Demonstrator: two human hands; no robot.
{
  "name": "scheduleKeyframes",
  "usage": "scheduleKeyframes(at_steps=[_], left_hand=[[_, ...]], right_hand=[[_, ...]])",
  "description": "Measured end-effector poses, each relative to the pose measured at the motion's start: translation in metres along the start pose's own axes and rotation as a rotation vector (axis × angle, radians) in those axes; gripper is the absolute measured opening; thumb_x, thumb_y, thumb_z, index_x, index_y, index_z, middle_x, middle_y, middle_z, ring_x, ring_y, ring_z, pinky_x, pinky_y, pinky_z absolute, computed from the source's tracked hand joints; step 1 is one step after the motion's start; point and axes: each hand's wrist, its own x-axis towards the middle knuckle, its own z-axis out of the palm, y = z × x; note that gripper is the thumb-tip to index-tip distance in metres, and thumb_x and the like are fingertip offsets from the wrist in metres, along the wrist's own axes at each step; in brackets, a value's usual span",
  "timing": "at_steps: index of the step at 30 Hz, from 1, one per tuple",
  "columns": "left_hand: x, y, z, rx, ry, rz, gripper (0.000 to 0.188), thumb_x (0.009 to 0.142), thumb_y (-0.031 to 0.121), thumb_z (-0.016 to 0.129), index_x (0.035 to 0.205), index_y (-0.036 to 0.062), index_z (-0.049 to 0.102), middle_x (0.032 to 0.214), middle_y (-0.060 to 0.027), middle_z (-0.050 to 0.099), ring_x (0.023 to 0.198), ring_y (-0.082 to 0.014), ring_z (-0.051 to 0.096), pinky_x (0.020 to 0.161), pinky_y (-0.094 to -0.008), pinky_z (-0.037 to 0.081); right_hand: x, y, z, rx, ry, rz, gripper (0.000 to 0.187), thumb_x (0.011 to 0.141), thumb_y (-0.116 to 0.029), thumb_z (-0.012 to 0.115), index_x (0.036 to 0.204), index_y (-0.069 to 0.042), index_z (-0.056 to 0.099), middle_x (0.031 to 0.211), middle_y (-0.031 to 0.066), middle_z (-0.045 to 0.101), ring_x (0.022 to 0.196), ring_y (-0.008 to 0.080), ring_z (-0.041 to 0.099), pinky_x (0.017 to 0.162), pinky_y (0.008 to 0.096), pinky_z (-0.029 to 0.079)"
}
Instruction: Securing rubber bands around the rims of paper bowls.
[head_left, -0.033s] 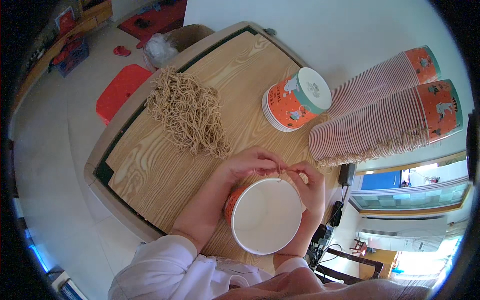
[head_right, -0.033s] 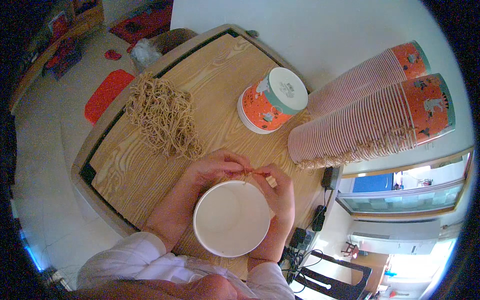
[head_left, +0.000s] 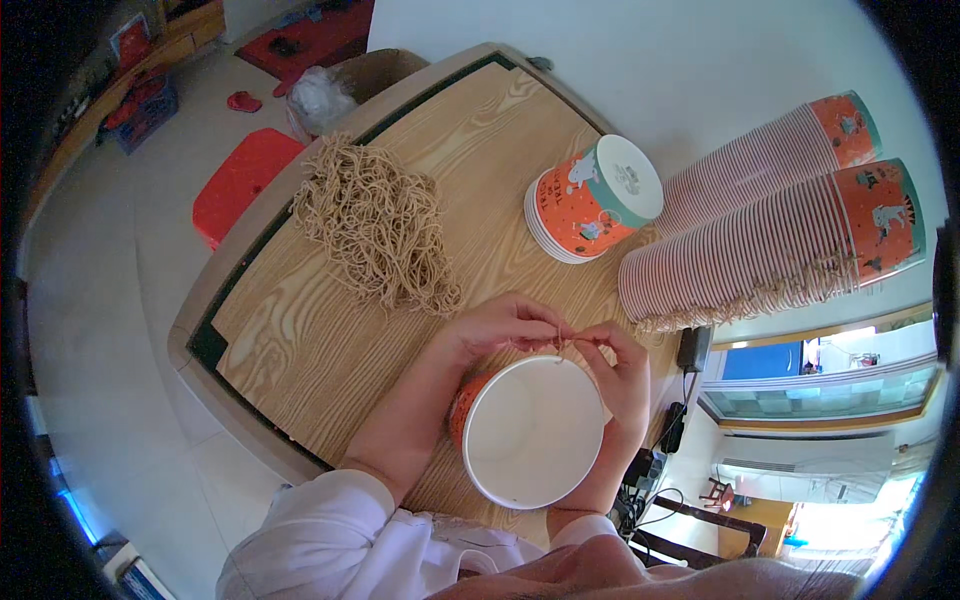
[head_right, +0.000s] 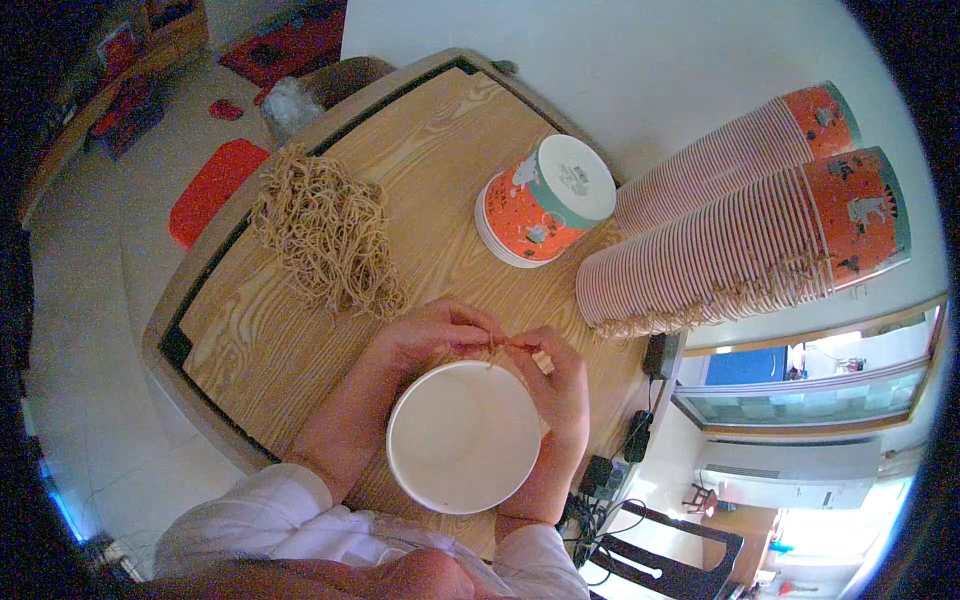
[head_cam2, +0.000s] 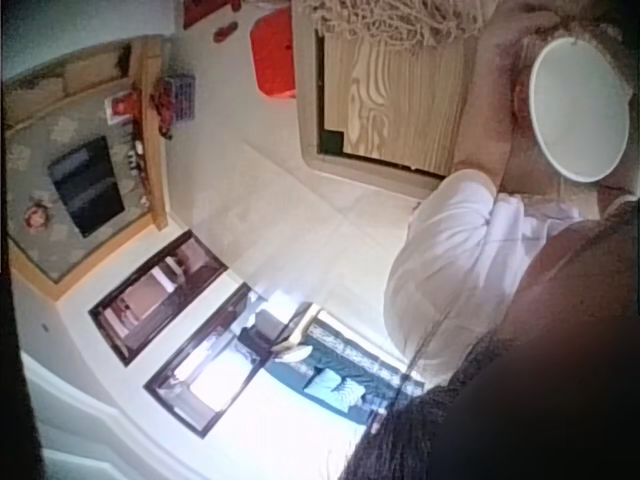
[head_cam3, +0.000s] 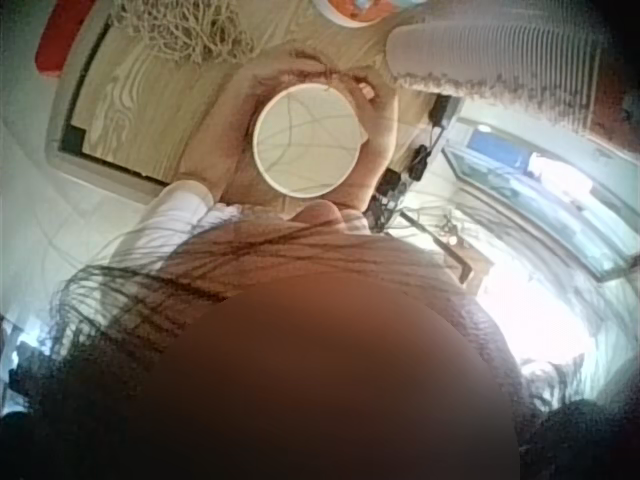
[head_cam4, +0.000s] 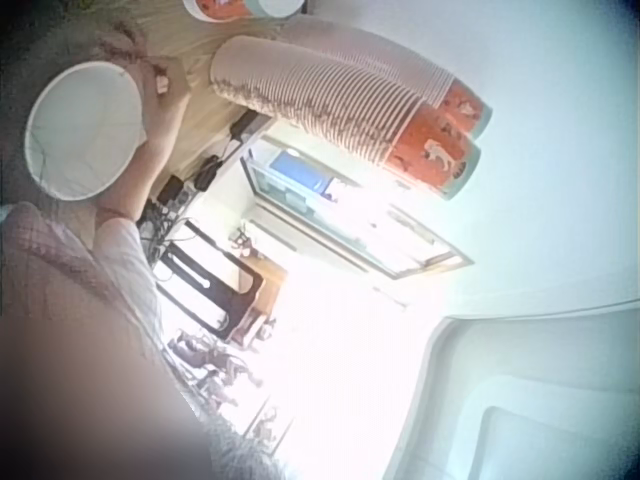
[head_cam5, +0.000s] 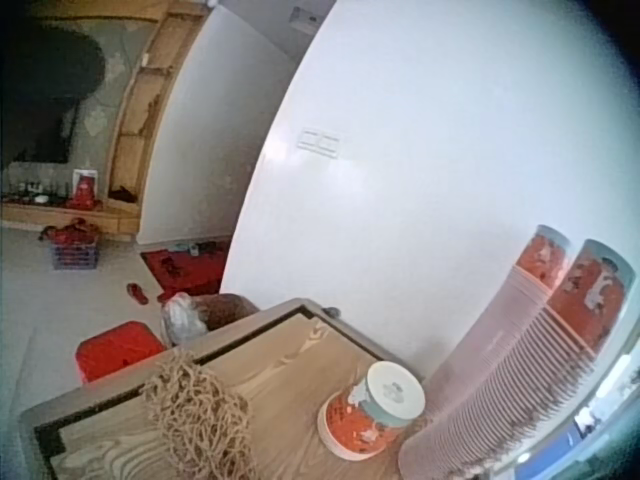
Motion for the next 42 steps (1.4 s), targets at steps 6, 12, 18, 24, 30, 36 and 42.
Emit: scheduleKeyframes(at_steps=[6, 12, 18, 24, 30, 36, 42], left_hand=[[0.006, -0.009, -0.003, 0.025, 0.010, 0.066, 0.013, 0.081, 0.009, 0.066, 0.093, 0.0026, 0.066, 0.073, 0.0015, 0.060, 0.057, -0.0026, 0.049, 0.049, -0.0161, 0.037], [0.006, -0.008, -0.003, 0.170, 0.054, 0.061, 0.012, 0.079, 0.011, 0.068, 0.090, 0.0050, 0.066, 0.074, 0.0032, 0.061, 0.060, -0.0024, 0.050, 0.051, -0.0165, 0.037], [0.009, -0.012, -0.004, 0.167, 0.005, 0.088, 0.012, 0.079, 0.014, 0.068, 0.090, 0.0072, 0.065, 0.076, 0.0044, 0.062, 0.065, -0.0020, 0.051, 0.055, -0.0172, 0.039], [0.008, -0.010, -0.002, 0.148, -0.003, 0.061, 0.012, 0.080, 0.012, 0.066, 0.091, 0.0059, 0.064, 0.077, 0.0024, 0.063, 0.064, -0.0037, 0.053, 0.054, -0.0186, 0.040], [0.002, -0.008, -0.007, 0.124, -0.010, 0.051, 0.012, 0.080, 0.010, 0.066, 0.090, 0.0039, 0.062, 0.074, 0.0008, 0.061, 0.063, -0.0050, 0.054, 0.052, -0.0189, 0.041], [0.002, -0.008, -0.011, 0.109, -0.078, 0.100, 0.012, 0.079, 0.009, 0.066, 0.088, 0.0032, 0.061, 0.076, -0.0003, 0.061, 0.063, -0.0054, 0.054, 0.053, -0.0188, 0.041], [-0.007, 0.001, -0.020, 0.142, -0.115, 0.038, 0.019, 0.076, 0.014, 0.069, 0.090, 0.0039, 0.061, 0.087, -0.0009, 0.060, 0.079, -0.0088, 0.056, 0.071, -0.0238, 0.046]], right_hand=[[0.002, 0.004, 0.002, -0.092, 0.047, -0.013, 0.007, 0.075, 0.004, 0.065, 0.080, 0.002, 0.062, 0.074, 0.0045, 0.059, 0.073, 0.0111, 0.055, 0.069, 0.0235, 0.044], [0.003, 0.003, 0.005, -0.113, 0.035, 0.022, 0.008, 0.074, 0.004, 0.065, 0.081, 0.002, 0.062, 0.074, 0.0044, 0.059, 0.074, 0.0111, 0.056, 0.069, 0.0237, 0.045], [0.007, 0.008, 0.004, -0.039, -0.008, 0.034, 0.016, 0.076, 0.006, 0.063, 0.092, 0.001, 0.062, 0.081, 0.0042, 0.061, 0.078, 0.0112, 0.058, 0.074, 0.0243, 0.046], [0.007, 0.021, -0.003, -0.068, -0.097, -0.058, 0.020, 0.079, 0.007, 0.060, 0.097, 0.000, 0.061, 0.086, 0.0049, 0.062, 0.081, 0.0112, 0.058, 0.075, 0.0241, 0.046], [-0.003, 0.004, -0.012, 0.055, -0.182, 0.012, 0.015, 0.085, -0.003, 0.055, 0.098, 0.002, 0.060, 0.089, 0.0072, 0.062, 0.085, 0.0139, 0.058, 0.078, 0.0249, 0.045], [-0.006, -0.001, -0.013, 0.221, -0.398, 0.001, 0.032, 0.094, -0.021, 0.046, 0.100, 0.006, 0.061, 0.095, 0.0126, 0.063, 0.091, 0.0194, 0.059, 0.082, 0.0285, 0.044], [-0.004, 0.004, -0.014, 0.179, -0.342, 0.038, 0.029, 0.094, -0.017, 0.045, 0.093, 0.005, 0.064, 0.090, 0.0131, 0.065, 0.086, 0.0213, 0.062, 0.077, 0.0291, 0.046]])
